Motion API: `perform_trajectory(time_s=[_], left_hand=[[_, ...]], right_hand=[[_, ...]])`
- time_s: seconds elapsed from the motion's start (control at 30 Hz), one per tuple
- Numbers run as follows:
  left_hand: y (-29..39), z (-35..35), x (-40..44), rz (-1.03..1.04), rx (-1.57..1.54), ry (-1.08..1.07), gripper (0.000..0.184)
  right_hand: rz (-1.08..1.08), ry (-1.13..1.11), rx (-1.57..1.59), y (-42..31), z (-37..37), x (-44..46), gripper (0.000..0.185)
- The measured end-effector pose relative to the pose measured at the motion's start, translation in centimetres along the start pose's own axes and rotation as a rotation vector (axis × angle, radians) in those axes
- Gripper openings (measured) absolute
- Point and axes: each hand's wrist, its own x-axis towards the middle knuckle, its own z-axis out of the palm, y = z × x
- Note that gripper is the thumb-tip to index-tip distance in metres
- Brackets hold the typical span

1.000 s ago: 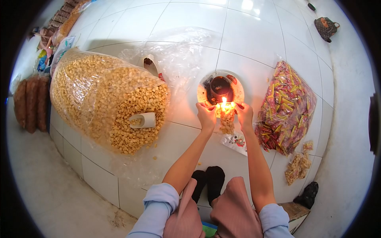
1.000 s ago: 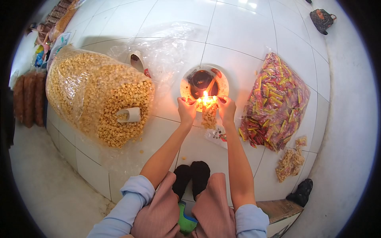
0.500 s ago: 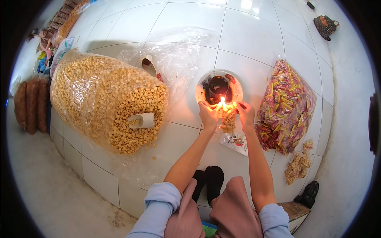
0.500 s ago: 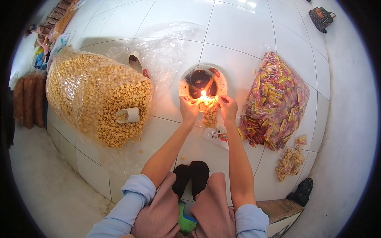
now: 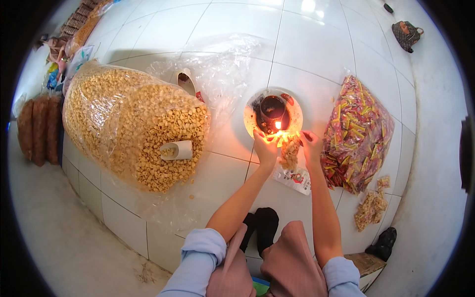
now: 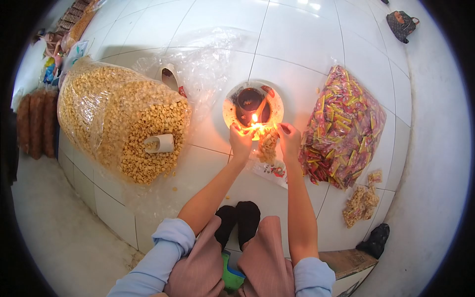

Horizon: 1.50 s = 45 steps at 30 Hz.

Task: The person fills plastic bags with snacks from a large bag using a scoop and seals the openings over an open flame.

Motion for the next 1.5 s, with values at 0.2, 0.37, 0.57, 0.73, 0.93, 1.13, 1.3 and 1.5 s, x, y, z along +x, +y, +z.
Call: perform_trajectory(time_s=[0.2,0.37,0.57,0.73,0.93,1.13,1.3,1.5], left_hand=[[4.0,-2.5,-2.8,-0.240,-0.329,-0.350,0.038],[5.6,-7.5,-5.3,-0.060,-0.185,-0.410,0.022],[10.8,-11.8,-7.7,0.103,-0.505,0.012,0.019],[15.8,-12.5,-7.5,0.373,-0.218,-0.462,0.015],[17.9,-15.5,-6.3,0.386,-0.209,-0.384,0.013],[22.4,-13.9,-8.8,0.425,-0.573,-0.701,0.024],[25.7,-12.9,-10.2,0.374,-0.529,-0.698,0.029],[30.6,-10.9,-13.9,0.382,-0.506,-0.823,0.026]], right_hand=[[-0.108,-0.056,-0.033,-4.0,-2.0,-4.8,0.015],[-0.166,-0.109,-0.063,-8.0,-3.3,-9.3,0.015],[-0.271,-0.097,0.043,-11.8,-4.9,-13.2,0.013],[-0.427,-0.102,0.041,-13.9,-5.2,-15.8,0.011],[-0.420,-0.012,0.190,-17.1,-6.7,-17.2,0.011],[-0.573,0.011,0.265,-21.3,-6.8,-19.3,0.010],[-0.637,0.069,0.328,-23.7,-9.4,-20.9,0.012],[-0.471,0.074,0.599,-26.0,-15.1,-22.8,0.024]])
